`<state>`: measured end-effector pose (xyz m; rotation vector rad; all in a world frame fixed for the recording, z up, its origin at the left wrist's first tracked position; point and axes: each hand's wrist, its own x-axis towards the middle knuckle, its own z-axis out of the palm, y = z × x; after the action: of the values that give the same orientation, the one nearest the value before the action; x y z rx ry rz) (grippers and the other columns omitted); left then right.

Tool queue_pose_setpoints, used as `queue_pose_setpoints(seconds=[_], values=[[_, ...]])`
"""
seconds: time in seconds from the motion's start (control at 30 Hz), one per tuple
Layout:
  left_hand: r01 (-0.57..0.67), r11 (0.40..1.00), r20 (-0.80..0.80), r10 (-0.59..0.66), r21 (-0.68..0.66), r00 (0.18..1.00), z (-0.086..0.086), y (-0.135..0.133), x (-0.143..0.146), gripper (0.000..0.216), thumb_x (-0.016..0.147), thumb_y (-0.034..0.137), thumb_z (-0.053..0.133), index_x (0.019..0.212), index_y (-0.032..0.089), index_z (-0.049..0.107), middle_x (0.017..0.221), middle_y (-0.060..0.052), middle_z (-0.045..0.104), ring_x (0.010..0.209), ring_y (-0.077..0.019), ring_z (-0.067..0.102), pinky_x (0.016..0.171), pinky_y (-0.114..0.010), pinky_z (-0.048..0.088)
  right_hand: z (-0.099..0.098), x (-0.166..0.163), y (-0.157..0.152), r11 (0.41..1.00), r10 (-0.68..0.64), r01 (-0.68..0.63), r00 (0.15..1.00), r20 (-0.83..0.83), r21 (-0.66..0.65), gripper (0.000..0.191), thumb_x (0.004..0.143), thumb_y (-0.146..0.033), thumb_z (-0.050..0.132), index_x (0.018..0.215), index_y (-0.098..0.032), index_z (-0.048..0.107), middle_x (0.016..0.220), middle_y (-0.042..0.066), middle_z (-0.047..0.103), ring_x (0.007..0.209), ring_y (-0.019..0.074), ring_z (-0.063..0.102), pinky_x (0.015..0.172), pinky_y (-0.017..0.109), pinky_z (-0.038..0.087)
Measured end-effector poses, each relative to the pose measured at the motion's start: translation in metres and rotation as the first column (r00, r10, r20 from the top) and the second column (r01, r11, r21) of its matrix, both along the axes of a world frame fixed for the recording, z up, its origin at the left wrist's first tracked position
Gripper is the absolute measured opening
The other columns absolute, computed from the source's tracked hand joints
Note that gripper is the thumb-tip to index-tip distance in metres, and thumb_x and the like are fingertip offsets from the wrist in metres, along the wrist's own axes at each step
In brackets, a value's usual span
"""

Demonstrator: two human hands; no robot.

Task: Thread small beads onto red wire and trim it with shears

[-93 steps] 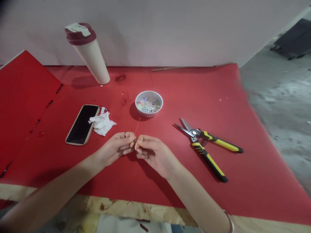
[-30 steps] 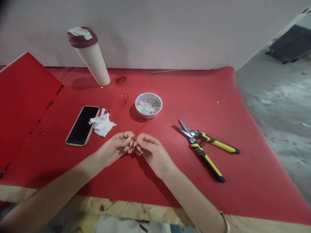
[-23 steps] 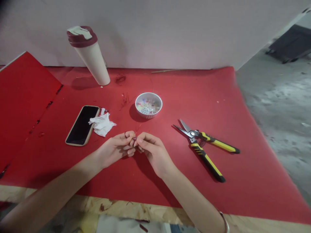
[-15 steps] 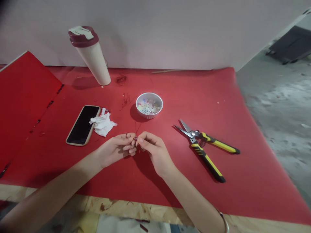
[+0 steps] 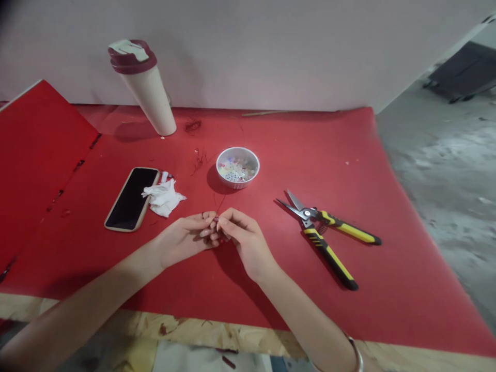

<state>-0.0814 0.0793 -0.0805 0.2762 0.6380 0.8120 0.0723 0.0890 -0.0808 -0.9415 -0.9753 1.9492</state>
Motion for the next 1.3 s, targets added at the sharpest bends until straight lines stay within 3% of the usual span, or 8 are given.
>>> queue_pose_setpoints(seconds=[0.53, 0.87, 1.3], values=[[0.012, 1.000, 0.035, -0.012, 0.002, 0.999, -0.0046, 0.0009, -0.0021, 0.017, 0.080, 0.015, 0.054, 0.063, 0.012, 0.054, 0.059, 0.001, 0.041, 0.066, -0.0112, 0.049, 0.066, -0.025, 0.044, -0.0004, -0.0028, -0.0017, 1.000, -0.022, 0.022, 0.999, -0.023, 0.020, 0.017, 0.079, -0.028, 0.062, 0.064, -0.019, 0.059, 0.063, -0.002, 0.054, 0.061, 0.0109, 0.047, 0.058, 0.024, 0.039], [0.063, 0.998, 0.062, -0.062, -0.001, 0.996, -0.0023, 0.0001, -0.0034, 0.009, 0.076, 0.016, 0.059, 0.068, 0.011, 0.056, 0.061, 0.000, 0.042, 0.064, -0.0107, 0.048, 0.065, -0.024, 0.040, -0.0011, 0.0018, -0.0022, 0.982, 0.034, -0.043, 0.998, 0.056, 0.182, 0.018, 0.084, -0.030, 0.056, 0.069, -0.019, 0.056, 0.068, -0.002, 0.055, 0.062, 0.0101, 0.051, 0.058, 0.023, 0.041], [0.070, 0.997, 0.107, -0.073, 0.029, 0.992, -0.0060, -0.0011, -0.0050, 0.005, 0.075, 0.012, 0.058, 0.069, 0.012, 0.056, 0.063, 0.000, 0.045, 0.065, -0.0105, 0.049, 0.067, -0.023, 0.041, 0.0000, 0.0004, -0.0030, 0.965, 0.006, -0.040, 0.991, 0.130, 0.259, 0.020, 0.084, -0.032, 0.056, 0.068, -0.019, 0.055, 0.067, -0.001, 0.056, 0.062, 0.0119, 0.056, 0.057, 0.025, 0.046]])
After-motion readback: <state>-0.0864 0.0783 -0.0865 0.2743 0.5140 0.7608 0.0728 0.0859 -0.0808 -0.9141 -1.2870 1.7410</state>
